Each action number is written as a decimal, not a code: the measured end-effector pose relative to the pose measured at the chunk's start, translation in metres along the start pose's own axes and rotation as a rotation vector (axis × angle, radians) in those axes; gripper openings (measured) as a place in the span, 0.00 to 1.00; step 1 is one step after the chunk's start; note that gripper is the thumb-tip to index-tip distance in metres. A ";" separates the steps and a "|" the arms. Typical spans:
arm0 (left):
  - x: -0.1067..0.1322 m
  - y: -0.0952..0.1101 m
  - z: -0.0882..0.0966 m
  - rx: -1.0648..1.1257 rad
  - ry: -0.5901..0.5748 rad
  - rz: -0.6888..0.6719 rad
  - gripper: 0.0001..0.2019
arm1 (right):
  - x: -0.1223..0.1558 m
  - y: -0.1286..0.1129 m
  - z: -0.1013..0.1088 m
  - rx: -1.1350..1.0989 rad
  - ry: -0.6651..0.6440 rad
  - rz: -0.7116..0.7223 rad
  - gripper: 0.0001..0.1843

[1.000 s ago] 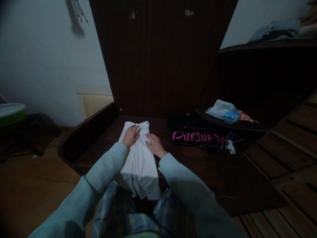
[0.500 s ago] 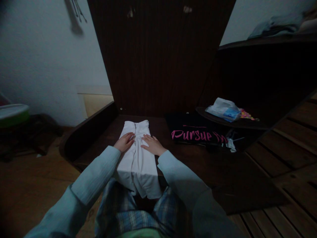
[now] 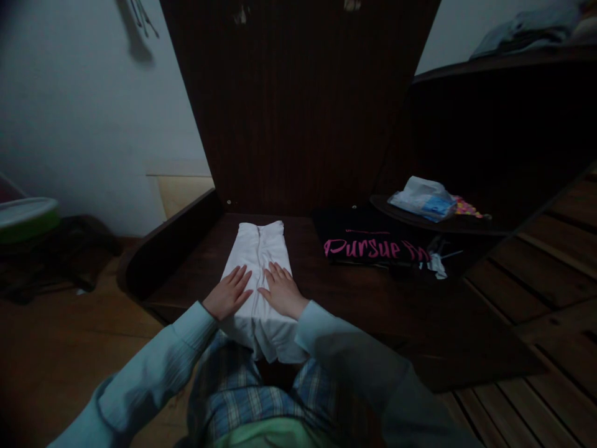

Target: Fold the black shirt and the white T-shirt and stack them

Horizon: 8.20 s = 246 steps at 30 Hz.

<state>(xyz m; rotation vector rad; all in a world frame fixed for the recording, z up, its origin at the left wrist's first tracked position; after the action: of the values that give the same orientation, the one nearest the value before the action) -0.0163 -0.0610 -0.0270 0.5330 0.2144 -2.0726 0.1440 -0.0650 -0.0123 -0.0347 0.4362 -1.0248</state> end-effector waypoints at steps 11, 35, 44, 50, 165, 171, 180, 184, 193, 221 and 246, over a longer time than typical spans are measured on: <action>-0.081 -0.039 -0.028 0.059 -0.195 0.101 0.25 | -0.063 0.053 -0.004 0.113 -0.136 -0.072 0.33; -0.038 -0.031 0.007 0.054 -0.079 0.027 0.23 | -0.016 0.079 0.015 0.005 -0.050 -0.118 0.33; -0.068 -0.046 -0.009 0.039 -0.254 0.131 0.26 | -0.048 0.105 0.007 0.086 -0.129 -0.098 0.33; -0.101 -0.058 -0.018 0.040 -0.247 0.136 0.25 | -0.076 0.123 0.006 0.064 -0.113 -0.134 0.32; 0.077 0.042 0.062 0.025 0.334 0.229 0.10 | 0.001 -0.051 0.058 -0.562 0.285 0.042 0.11; 0.075 0.042 0.064 0.019 0.300 0.242 0.10 | -0.003 -0.041 0.047 -0.678 0.188 0.034 0.11; 0.079 0.040 0.062 0.033 0.286 0.239 0.11 | -0.002 -0.019 0.017 -0.831 0.149 -0.083 0.08; 0.077 0.041 0.063 0.027 0.317 0.243 0.10 | 0.000 -0.018 0.014 -0.838 0.172 -0.055 0.09; 0.078 0.039 0.062 0.019 0.314 0.212 0.10 | 0.000 -0.019 0.013 -0.830 0.178 -0.056 0.09; 0.078 0.040 0.063 -0.013 0.331 0.211 0.09 | 0.004 -0.021 0.018 -0.733 0.207 -0.029 0.11; 0.081 0.043 0.075 0.055 0.421 0.226 0.05 | 0.014 -0.022 0.024 -0.649 0.156 0.168 0.20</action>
<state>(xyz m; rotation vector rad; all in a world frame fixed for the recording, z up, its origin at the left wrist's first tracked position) -0.0382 -0.1724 0.0058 0.9804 0.3260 -1.7342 0.1409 -0.0918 0.0096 -0.4929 0.8857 -0.6895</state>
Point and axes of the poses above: each hand's wrist, its own x-axis away from the middle knuckle, its own z-axis out of the back of the hand, y = z × x, the point moved 3 cm from there along -x, towards the middle knuckle, and after that the axes turned 10 degrees about y, right-handed, at the moved point
